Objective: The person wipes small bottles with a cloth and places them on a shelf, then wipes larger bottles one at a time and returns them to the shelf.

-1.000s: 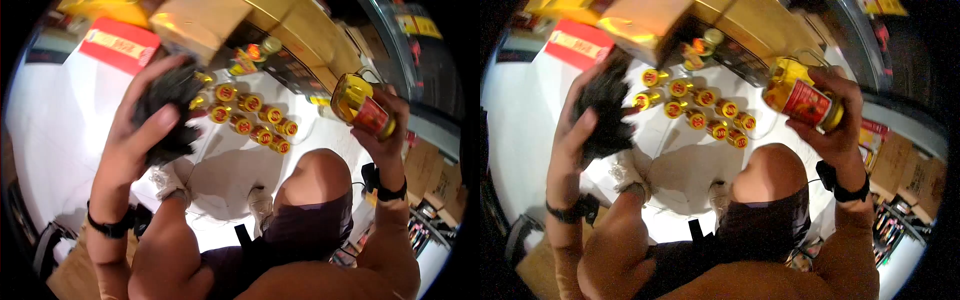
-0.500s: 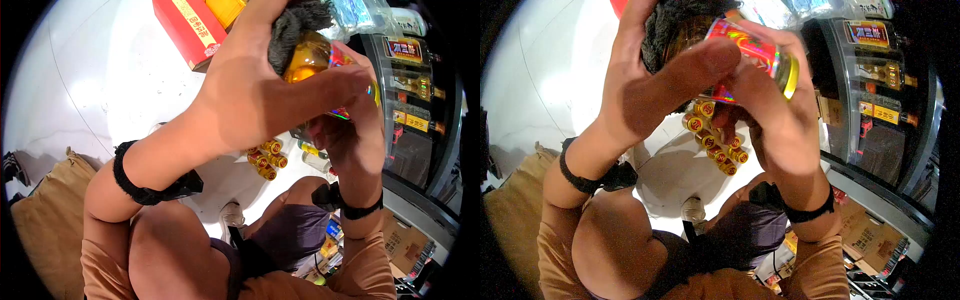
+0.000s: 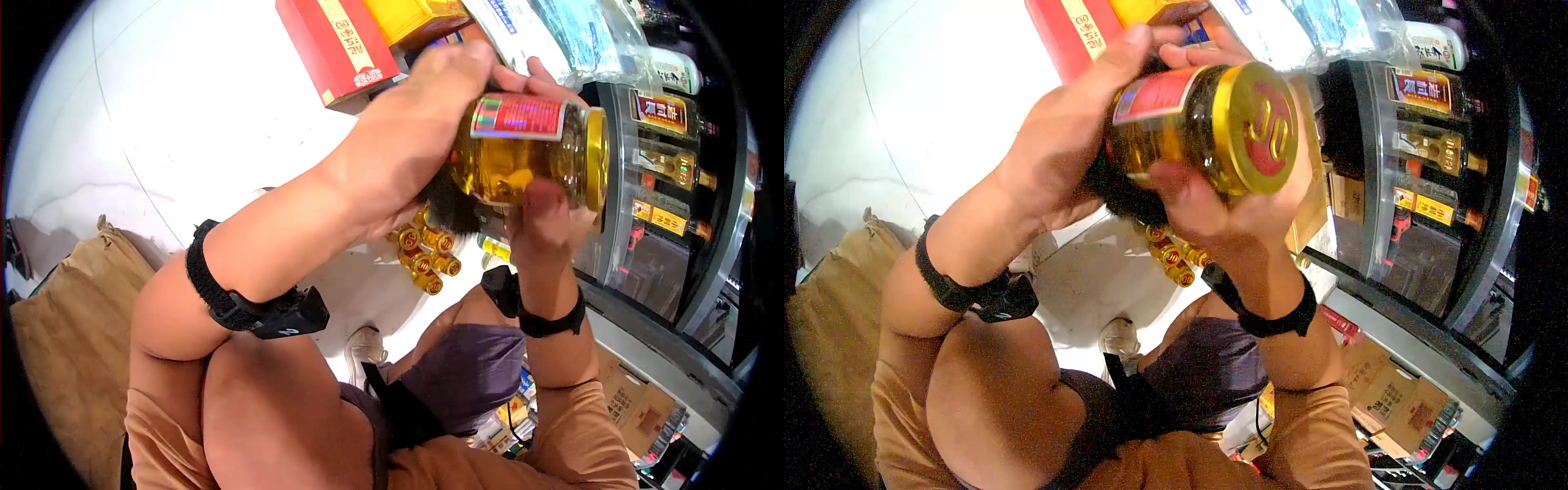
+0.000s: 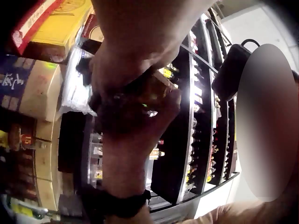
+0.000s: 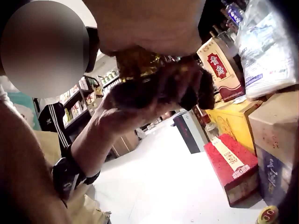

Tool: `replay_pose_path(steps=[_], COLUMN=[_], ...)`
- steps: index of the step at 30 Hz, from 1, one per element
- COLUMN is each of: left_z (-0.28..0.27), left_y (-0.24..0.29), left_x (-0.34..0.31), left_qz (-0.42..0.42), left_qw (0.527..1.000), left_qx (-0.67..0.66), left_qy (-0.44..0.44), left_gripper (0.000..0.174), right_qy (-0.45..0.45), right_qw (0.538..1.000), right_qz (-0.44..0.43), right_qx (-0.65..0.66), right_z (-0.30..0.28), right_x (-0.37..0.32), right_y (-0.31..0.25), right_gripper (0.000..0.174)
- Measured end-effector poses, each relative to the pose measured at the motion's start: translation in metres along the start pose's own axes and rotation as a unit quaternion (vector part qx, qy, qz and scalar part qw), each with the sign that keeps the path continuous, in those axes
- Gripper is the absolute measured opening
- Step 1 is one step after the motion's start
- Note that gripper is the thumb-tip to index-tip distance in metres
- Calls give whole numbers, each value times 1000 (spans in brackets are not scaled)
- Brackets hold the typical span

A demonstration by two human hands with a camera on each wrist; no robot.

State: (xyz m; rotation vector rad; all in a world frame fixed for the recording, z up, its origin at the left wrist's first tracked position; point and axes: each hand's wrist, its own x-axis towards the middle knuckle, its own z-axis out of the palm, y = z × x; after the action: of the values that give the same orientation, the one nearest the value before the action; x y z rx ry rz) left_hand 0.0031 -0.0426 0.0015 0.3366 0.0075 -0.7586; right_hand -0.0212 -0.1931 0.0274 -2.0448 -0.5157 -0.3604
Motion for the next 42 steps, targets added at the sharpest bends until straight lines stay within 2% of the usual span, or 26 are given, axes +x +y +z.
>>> replay_pose_path(steps=[1,2,4,5,6,7,8,9,12,13,15,16,18,19,20,21,22,24,26,27,29,34,36,37,40,42], left_z=[-5,-8,-6,-4,-3,-3,-4,-4,6,8,0,-5,-3,17,9,-6,-13,-15,-15,-12,-6,-11,-8,-4,6,17], left_y=[-4,-6,-9,-10,-9,-8,-7,-5,5,5,0,-4,-10,2,-1,-7,-7,-8,-3,0,3,2,4,5,15,27], left_x=[6,9,8,8,8,7,7,5,-7,-8,12,12,1,-22,-15,-2,5,7,6,3,-6,-4,-13,-19,-32,-37], left_qz=[114,227,330,369,405,431,450,465,486,489,535,537,439,368,368,332,291,287,220,223,91,150,150,147,144,107], left_qw=[990,959,906,874,838,804,773,744,681,674,711,709,765,768,767,834,889,897,936,936,995,984,985,986,987,993], left_qx=[84,165,252,304,356,401,439,475,546,553,457,457,466,516,517,439,354,337,273,272,16,83,56,42,1,26], left_qy=[23,47,80,87,90,85,77,67,39,32,2,5,65,93,94,42,-11,-12,-11,-11,-45,-50,-57,-63,-75,-35], left_gripper=[39,40,37,37,37,38,39,40,45,47,51,51,62,75,75,77,79,79,77,77,76,76,76,76,76,81], right_qy=[83,79,143,166,166,118,65,114,153,152,48,-5,-36,-68,-98,-151,-151,-154,-167,-147,-121,-70,-69,-83,-100,-110], right_qw=[988,988,952,938,938,976,982,968,946,946,970,978,969,968,967,959,959,961,961,965,971,981,981,968,942,954], right_qz=[67,67,246,280,280,180,77,225,248,249,203,177,215,204,191,215,213,207,199,215,205,183,95,12,45,14], right_qx=[113,115,116,122,120,-19,-159,1,-142,-142,-121,-109,-113,-126,-140,-108,-106,-99,-98,-39,35,-6,-157,-235,-317,-280], right_z=[19,18,15,18,16,13,10,15,7,4,-2,-5,-10,-11,-14,-24,-26,-29,-30,-27,-18,7,11,9,25,5], right_x=[3,2,5,11,14,17,18,27,32,31,30,29,27,27,28,27,27,27,23,22,19,12,15,19,21,14], right_y=[-18,-22,-32,-48,-45,-39,-37,-51,-28,-29,-34,-36,-46,-49,-50,-46,-47,-48,-43,-42,-37,-21,-13,-7,-39,-24], right_gripper=[54,54,40,33,33,34,37,36,38,38,44,47,52,54,56,63,63,71,77,78,71,57,57,56,48,47])
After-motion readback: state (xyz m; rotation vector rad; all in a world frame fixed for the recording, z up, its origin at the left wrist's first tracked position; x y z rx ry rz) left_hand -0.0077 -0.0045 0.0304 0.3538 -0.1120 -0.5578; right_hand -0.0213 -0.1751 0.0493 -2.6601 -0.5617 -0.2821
